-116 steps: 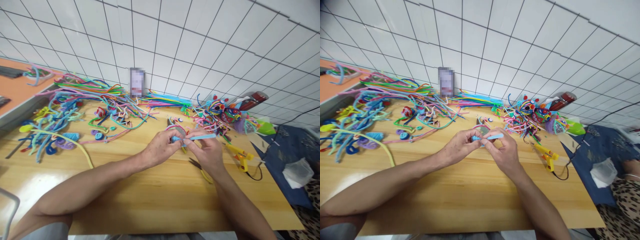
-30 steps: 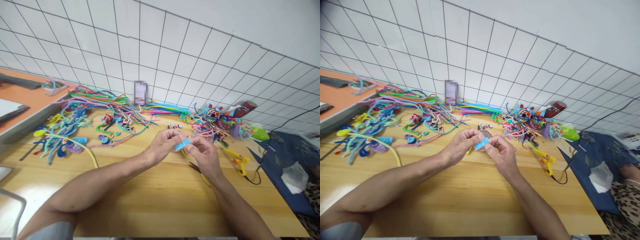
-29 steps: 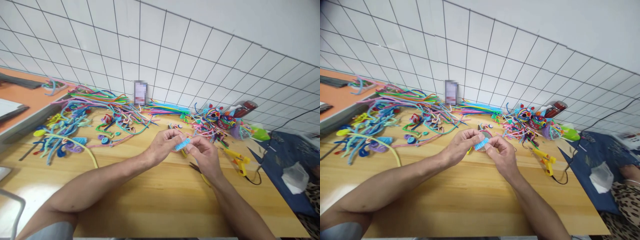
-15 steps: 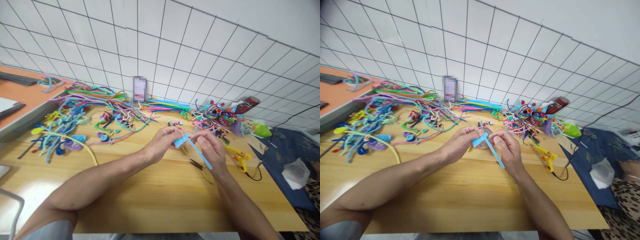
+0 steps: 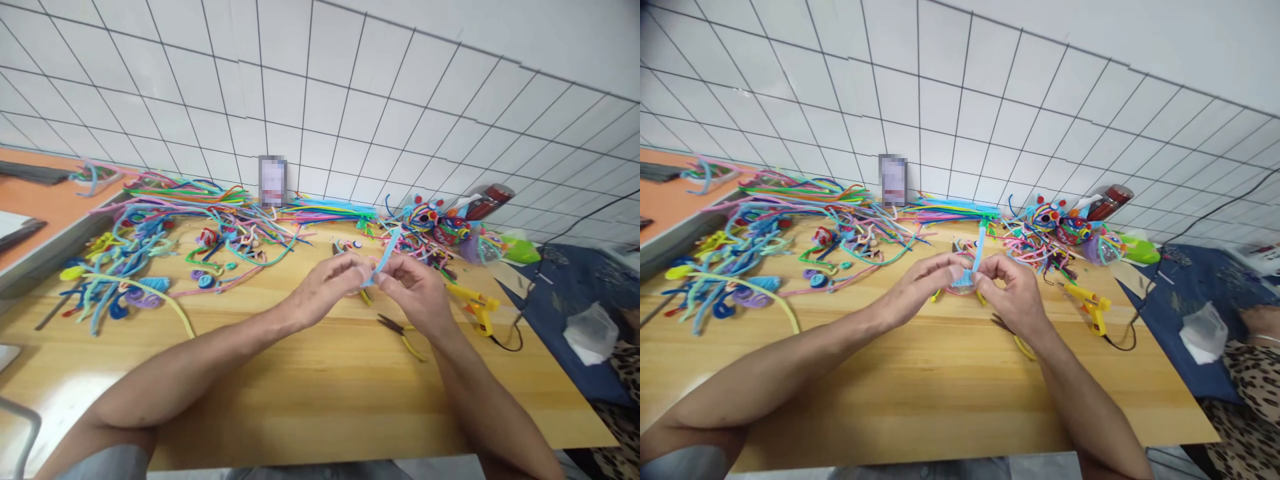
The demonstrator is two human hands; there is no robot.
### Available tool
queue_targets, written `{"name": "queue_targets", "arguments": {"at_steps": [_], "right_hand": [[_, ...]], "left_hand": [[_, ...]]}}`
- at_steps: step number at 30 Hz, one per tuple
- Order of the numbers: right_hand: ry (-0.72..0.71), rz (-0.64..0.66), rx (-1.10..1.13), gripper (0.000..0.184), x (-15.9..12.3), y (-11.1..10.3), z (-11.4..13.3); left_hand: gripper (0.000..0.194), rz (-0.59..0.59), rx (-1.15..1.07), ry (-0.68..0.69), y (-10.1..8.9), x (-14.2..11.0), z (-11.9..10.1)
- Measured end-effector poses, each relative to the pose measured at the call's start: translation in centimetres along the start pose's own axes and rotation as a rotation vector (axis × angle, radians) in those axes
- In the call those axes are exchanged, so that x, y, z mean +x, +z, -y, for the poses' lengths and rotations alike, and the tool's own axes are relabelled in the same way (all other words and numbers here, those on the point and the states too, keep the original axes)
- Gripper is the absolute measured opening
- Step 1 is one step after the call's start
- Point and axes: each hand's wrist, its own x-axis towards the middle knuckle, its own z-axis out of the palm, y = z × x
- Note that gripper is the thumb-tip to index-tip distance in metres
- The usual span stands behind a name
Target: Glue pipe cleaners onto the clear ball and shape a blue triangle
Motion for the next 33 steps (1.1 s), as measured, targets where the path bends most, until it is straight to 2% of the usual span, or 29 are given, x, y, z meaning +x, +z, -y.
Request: {"name": "queue_targets", "arguments": {"at_steps": [2, 9, 15, 18, 22, 25, 29, 33], "right_hand": [[0.07, 0.01, 0.06, 0.012, 0.1, 0.0, 0.1], [0.206, 0.073, 0.193, 0.013, 0.6, -0.1, 0.3], [0.205, 0.039, 0.254, 0.017, 0.9, -0.1, -0.4], [0.133, -0.002, 0.2, 0.013, 0.8, -0.2, -0.7], [0.005, -0.025, 0.005, 0.012, 0.3, -0.5, -0.5], [-0.15, -0.048, -0.179, 0.008, 0.1, -0.5, 0.1], [-0.428, -0.068, -0.36, 0.02, 0.0, -0.2, 0.5], [-0.597, -0.091, -0.451, 0.029, 0.0, 0.2, 0.1]], "left_hand": [[0.03, 0.035, 0.021, 0.007, -0.1, 0.1, 0.3], [0.025, 0.038, 0.075, -0.01, -0.2, 0.6, 0.9], [0.018, 0.039, 0.096, -0.047, -0.2, 0.8, 1.0], [0.018, 0.074, 0.09, -0.099, -0.1, 1.0, 1.4], [0.022, 0.09, 0.108, -0.123, -0.1, 1.0, 1.5], [0.023, 0.054, 0.114, -0.093, -0.2, 1.1, 1.5], [0.021, -0.034, 0.066, -0.034, -0.3, 1.2, 1.3], [0.026, -0.097, -0.038, -0.07, -0.5, 1.3, 1.0]]}}
